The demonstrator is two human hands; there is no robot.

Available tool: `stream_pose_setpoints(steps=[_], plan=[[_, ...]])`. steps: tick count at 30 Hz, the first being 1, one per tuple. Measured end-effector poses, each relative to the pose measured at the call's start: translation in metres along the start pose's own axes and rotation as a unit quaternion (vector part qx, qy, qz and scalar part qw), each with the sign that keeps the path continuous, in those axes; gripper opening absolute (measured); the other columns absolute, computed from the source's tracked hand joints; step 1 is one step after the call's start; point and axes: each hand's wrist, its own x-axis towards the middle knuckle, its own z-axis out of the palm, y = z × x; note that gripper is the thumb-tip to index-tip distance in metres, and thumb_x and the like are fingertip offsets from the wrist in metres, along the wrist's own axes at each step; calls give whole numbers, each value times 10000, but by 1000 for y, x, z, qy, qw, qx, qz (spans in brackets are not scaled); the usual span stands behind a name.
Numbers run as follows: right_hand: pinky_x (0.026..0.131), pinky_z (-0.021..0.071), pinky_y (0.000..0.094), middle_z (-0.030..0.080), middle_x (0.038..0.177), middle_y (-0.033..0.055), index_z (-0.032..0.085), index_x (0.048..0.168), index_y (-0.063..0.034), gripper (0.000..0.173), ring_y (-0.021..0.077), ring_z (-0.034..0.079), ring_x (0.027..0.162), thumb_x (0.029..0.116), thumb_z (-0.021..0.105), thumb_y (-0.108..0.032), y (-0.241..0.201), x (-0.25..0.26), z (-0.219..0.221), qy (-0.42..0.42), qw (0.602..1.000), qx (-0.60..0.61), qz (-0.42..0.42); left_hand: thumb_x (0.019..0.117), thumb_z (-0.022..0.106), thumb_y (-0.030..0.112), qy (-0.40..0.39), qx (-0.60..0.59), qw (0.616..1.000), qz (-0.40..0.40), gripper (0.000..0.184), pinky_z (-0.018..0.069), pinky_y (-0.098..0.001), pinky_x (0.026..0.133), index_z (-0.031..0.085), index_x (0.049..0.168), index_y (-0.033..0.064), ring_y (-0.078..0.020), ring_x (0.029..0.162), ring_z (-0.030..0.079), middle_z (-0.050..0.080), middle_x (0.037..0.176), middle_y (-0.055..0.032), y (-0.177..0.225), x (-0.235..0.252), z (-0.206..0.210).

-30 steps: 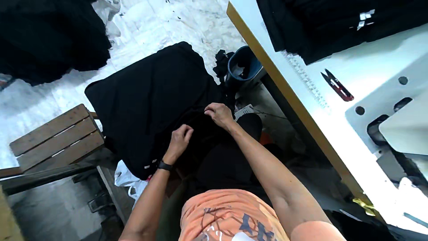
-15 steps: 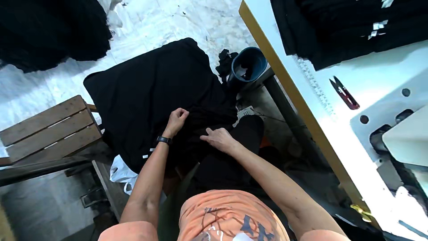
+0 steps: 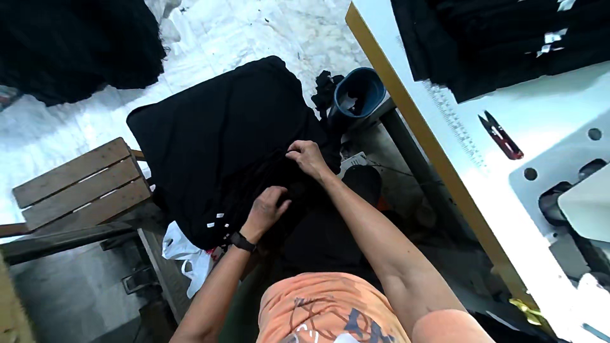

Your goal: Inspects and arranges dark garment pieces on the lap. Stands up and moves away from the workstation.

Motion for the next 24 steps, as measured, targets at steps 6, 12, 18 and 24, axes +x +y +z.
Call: stream_pose_setpoints(steps=[6, 12, 18, 24], plan=[[794, 533, 435, 705, 988, 179, 716, 1068, 28, 163, 248, 663, 843, 997, 632, -92, 6, 0, -1, -20, 1000, 4, 19, 944, 678, 22, -22, -87, 993, -74, 143, 561, -494, 952, 756, 1027, -64, -344, 1009, 729, 743, 1054, -216, -12, 9, 0], [706, 527, 384, 684, 942, 164, 699, 1078, 38, 165, 205, 616, 719, 1008, 626, -92, 10, -8, -4, -43, 999, 13, 30, 897, 783, 134, -230, -151, 942, -193, 170, 529, -486, 950, 779, 969, -21, -264, 978, 716, 758, 977, -164, -10, 32, -37], [673, 524, 351, 675, 975, 161, 672, 1151, 39, 211, 183, 609, 714, 1044, 558, -103, 10, -21, -2, -19, 998, 53, 35, 995, 648, 109, -82, -202, 952, -215, 161, 544, -441, 774, 717, 1005, -37, -213, 808, 651, 706, 928, -155, -11, 36, -51], [902, 540, 587, 740, 1090, 153, 744, 1161, -77, 246, 342, 706, 1022, 946, 730, -197, 14, -55, 15, -176, 960, -186, -112, 993, 651, 106, -16, -172, 958, -227, 162, 529, -467, 893, 733, 994, -35, -228, 910, 686, 727, 942, -154, -27, 67, -44]])
